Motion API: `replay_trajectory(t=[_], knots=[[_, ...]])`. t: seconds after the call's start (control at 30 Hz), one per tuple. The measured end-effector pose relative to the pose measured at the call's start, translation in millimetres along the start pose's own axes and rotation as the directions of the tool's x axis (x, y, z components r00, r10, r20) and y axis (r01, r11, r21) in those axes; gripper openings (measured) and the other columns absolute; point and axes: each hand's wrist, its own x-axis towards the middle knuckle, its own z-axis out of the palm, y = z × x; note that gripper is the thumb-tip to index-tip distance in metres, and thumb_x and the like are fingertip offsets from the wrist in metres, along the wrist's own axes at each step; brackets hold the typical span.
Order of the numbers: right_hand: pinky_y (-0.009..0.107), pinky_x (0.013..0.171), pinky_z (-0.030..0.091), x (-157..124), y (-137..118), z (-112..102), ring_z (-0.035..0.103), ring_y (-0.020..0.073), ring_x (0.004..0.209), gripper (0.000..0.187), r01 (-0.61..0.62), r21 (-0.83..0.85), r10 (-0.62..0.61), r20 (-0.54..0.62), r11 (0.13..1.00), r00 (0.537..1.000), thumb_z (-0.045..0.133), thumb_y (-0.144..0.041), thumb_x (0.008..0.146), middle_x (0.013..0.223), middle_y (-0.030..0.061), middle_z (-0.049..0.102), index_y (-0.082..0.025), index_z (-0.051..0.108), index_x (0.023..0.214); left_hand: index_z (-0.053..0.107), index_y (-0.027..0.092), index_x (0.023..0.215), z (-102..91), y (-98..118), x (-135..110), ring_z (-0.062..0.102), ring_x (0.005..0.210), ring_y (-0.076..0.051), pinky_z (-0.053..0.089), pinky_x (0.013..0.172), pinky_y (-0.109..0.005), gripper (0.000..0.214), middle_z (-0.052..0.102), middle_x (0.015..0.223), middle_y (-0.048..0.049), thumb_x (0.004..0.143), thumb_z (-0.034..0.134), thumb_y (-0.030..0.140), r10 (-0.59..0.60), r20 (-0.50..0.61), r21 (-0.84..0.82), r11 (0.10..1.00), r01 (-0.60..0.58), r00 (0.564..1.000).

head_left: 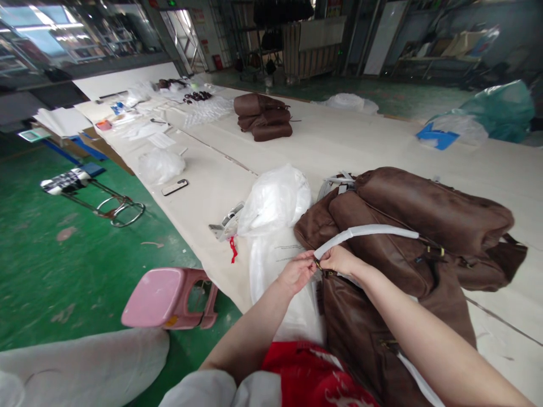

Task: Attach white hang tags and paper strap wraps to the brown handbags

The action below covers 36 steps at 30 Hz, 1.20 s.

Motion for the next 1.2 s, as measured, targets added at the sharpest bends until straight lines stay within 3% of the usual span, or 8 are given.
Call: replay_trajectory(t=[0.47,0.53,0.7,0.87,0.93,1.0,1.1,1.2], knots=[[0.022,0.045,0.029,-9,8,8,0.040,0.0077,0.044,0.011,-0.023,0.227,0.054,-0.132,0.974,0.990,0.064,-0.025,0.055,0.046,-0.0021,0.055,-0.014,0.063,0.053,0.065,0.013,0.095,-13.6,12,-1,0.057,0.067,-0.009,0.040,0.060,-0.019,0.036,0.064,0.086,-0.0046,0.060,0.072,0.012,0.007,0.037,0.380,0.925,-0.020,0.999],[0.022,0.044,0.028,-12,9,7,0.039,0.0077,0.043,0.015,-0.033,0.286,0.079,-0.151,0.958,0.985,0.065,-0.029,0.056,0.047,-0.0013,0.056,-0.014,0.065,0.058,0.065,0.012,0.096,-19.1,9,-1,0.055,0.065,-0.010,0.039,0.059,-0.020,0.037,0.064,0.079,-0.0028,0.060,0.072,0.012,-0.009,0.074,0.571,0.820,-0.035,0.997],[0.022,0.044,0.023,-27,5,0,0.033,0.0067,0.043,0.022,0.009,0.385,0.064,-0.178,0.923,0.982,0.066,-0.034,0.056,0.046,-0.0032,0.050,-0.015,0.066,0.064,0.067,0.015,0.073,-16.0,4,1,0.050,0.064,-0.012,0.041,0.066,-0.024,0.007,0.056,0.063,0.0023,0.067,0.069,0.017,-0.003,0.202,0.920,0.343,-0.189,0.979],[0.022,0.049,0.030,-50,0,-6,0.040,0.0080,0.050,0.022,0.072,0.489,-0.018,-0.114,0.869,0.993,0.071,-0.034,0.058,0.052,-0.0022,0.052,-0.015,0.066,0.067,0.065,0.018,0.063,-4.2,18,-10,0.054,0.086,-0.017,0.041,0.084,-0.026,0.013,0.063,0.082,-0.0025,0.074,0.067,0.024,0.019,0.301,0.927,0.230,-0.297,0.953],[0.022,0.051,0.031,-57,1,-8,0.042,0.0081,0.052,0.022,0.092,0.539,-0.064,-0.070,0.837,0.995,0.072,-0.034,0.062,0.057,-0.0011,0.055,-0.015,0.067,0.072,0.067,0.018,0.069,-2.7,26,-20,0.056,0.083,-0.017,0.043,0.080,-0.025,0.018,0.064,0.082,-0.0033,0.078,0.065,0.033,-0.025,0.326,0.918,0.250,-0.310,0.945],[0.021,0.051,0.032,-61,1,-9,0.043,0.0078,0.052,0.020,0.093,0.567,-0.089,-0.035,0.819,0.995,0.072,-0.033,0.066,0.057,-0.0011,0.056,-0.015,0.068,0.075,0.068,0.017,0.076,-1.5,34,-32,0.058,0.079,-0.017,0.044,0.076,-0.025,0.027,0.065,0.080,-0.0044,0.082,0.061,0.042,-0.108,0.327,0.895,0.354,-0.271,0.939],[0.021,0.052,0.035,-64,-1,-7,0.044,0.0076,0.053,0.019,0.080,0.603,-0.102,0.002,0.793,0.995,0.072,-0.031,0.066,0.066,0.0009,0.061,-0.015,0.067,0.076,0.064,0.016,0.077,2.2,36,-46,0.060,0.070,-0.017,0.045,0.072,-0.027,0.036,0.064,0.073,-0.0052,0.084,0.057,0.050,-0.231,0.317,0.805,0.579,-0.132,0.920],[0.022,0.053,0.039,-65,-5,-1,0.044,0.0078,0.054,0.019,0.089,0.668,-0.107,-0.014,0.739,0.994,0.072,-0.031,0.065,0.080,0.0045,0.066,-0.016,0.064,0.074,0.060,0.016,0.079,6.5,29,-54,0.054,0.050,-0.014,0.043,0.056,-0.026,0.038,0.056,0.058,0.0002,0.076,0.066,0.054,-0.282,0.204,0.734,0.678,0.045,0.938]])
